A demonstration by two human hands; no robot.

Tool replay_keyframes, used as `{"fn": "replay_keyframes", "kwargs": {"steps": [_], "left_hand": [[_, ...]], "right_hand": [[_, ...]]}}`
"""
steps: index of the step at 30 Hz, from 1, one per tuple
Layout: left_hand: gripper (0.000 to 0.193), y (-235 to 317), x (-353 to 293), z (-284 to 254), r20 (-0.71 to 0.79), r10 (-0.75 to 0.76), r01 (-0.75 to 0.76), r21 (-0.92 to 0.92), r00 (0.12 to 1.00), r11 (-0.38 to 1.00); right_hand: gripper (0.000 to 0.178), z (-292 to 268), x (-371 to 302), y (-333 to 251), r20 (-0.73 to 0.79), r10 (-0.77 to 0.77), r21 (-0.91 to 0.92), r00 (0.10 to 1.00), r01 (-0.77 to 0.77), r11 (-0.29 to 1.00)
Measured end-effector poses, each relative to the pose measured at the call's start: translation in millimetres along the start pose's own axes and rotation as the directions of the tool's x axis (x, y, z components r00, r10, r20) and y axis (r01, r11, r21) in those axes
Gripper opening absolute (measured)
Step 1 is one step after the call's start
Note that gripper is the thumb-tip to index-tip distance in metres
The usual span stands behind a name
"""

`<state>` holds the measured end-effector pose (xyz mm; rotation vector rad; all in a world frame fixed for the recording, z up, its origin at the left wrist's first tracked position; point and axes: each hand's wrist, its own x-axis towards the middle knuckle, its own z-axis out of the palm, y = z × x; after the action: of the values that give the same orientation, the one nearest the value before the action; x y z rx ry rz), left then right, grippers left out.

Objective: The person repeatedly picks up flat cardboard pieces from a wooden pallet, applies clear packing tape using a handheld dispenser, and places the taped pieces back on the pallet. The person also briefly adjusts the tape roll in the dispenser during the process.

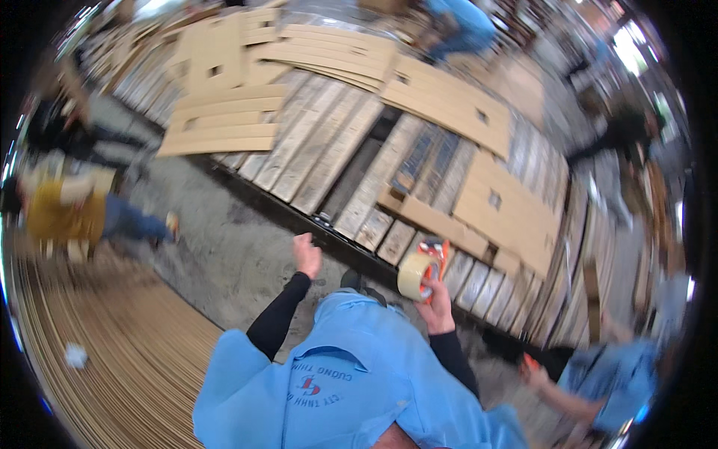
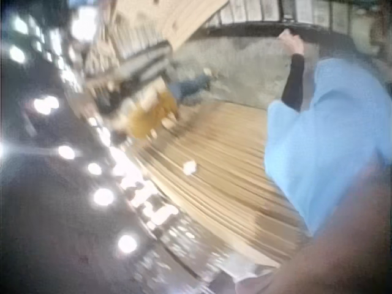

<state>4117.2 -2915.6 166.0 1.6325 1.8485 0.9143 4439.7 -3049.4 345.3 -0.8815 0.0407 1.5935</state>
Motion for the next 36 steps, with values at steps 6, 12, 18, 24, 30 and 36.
{"fn": "replay_keyframes", "kwargs": {"steps": [6, 12, 18, 24, 30, 36], "left_hand": [[0.071, -126, -43, -57, 0.261, -0.456, 0.475, -0.011, 0.851, 0.88], [0.062, -138, -76, -104, 0.075, -0.664, 0.495, 0.606, 0.744, 0.623], [0.044, -134, -64, -113, 0.006, -0.697, 0.403, 0.812, 0.717, 0.422], [0.043, -84, -44, -86, 0.078, -0.657, 0.276, 0.866, 0.749, 0.418], [0.066, -126, -54, -39, -0.009, -0.518, 0.322, 0.793, 0.855, 0.517], [0.087, -52, -63, 24, 0.296, -0.542, 0.445, 0.337, 0.786, 0.83]], "right_hand": [[0.049, 2, -16, 1, -0.1, -0.029, 0.057, 0.995, 0.035, 0.998], [0.051, -46, -46, 21, -0.251, -0.055, 0.152, 0.966, 0.096, 0.984], [0.05, -76, -61, 14, -0.339, -0.071, 0.214, 0.938, 0.15, 0.965], [0.044, -109, -80, 0, -0.42, -0.127, 0.235, 0.898, 0.243, 0.941], [0.045, -160, -77, -14, -0.406, -0.083, 0.27, 0.91, 0.206, 0.94], [0.049, -195, -52, -59, -0.293, -0.068, 0.363, 0.954, 0.177, 0.915]]}}
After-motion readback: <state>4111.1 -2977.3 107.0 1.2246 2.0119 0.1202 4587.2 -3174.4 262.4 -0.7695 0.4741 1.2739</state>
